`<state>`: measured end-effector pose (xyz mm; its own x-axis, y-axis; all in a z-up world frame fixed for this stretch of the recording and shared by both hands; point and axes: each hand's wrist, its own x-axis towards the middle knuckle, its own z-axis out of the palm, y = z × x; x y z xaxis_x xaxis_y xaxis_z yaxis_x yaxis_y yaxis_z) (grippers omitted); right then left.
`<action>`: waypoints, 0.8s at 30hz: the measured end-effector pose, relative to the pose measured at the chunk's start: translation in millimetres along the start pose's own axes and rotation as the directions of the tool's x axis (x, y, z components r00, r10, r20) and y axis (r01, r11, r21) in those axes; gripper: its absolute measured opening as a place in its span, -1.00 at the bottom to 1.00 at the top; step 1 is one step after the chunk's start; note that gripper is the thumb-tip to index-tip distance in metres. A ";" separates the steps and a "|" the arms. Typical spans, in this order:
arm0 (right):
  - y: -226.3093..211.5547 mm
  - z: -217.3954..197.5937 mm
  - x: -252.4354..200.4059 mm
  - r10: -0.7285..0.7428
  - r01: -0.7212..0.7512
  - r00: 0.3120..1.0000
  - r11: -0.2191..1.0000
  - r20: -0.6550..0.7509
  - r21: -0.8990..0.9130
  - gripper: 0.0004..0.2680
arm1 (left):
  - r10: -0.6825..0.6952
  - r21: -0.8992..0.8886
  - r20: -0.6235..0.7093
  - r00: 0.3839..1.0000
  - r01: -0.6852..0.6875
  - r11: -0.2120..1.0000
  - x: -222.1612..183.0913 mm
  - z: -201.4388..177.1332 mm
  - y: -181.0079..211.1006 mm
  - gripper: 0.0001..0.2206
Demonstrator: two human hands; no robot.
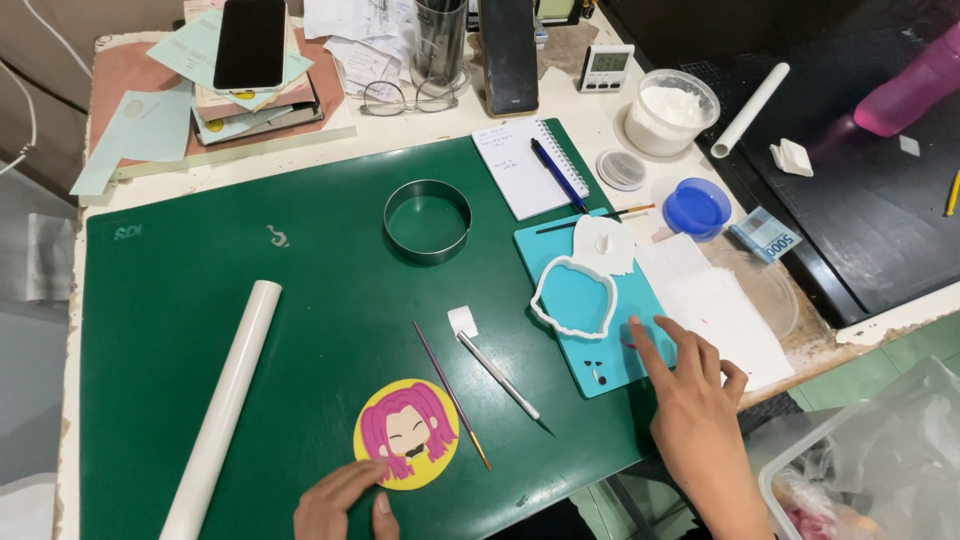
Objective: Painting facial features and fine details on a fondant character using a small brush and food coloring.
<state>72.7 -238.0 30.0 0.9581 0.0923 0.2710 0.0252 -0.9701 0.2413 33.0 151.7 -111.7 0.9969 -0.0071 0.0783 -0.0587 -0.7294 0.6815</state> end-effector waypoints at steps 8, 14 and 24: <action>-50.9 -27.9 7.9 0.093 -0.018 0.992 0.783 -0.089 0.622 -0.79 | -0.077 0.254 -0.130 0.988 0.108 0.961 18.2 -10.9 56.0 0.15; -131.3 -14.2 -1.7 -0.235 0.011 0.937 0.760 0.258 0.650 -0.72 | 0.053 0.275 -0.294 0.954 0.031 0.961 13.8 -14.9 75.0 0.06; -88.2 -37.8 47.3 0.165 -0.406 0.879 0.750 0.448 0.522 -0.92 | 0.025 0.334 -0.380 0.925 0.112 0.936 7.0 -10.1 83.0 0.04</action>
<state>104.9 -139.6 56.8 0.9739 -0.1791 -0.1393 -0.2216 -0.8824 -0.4151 34.6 98.0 -47.2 0.9004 0.2350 0.3661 0.0740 -0.9120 0.4034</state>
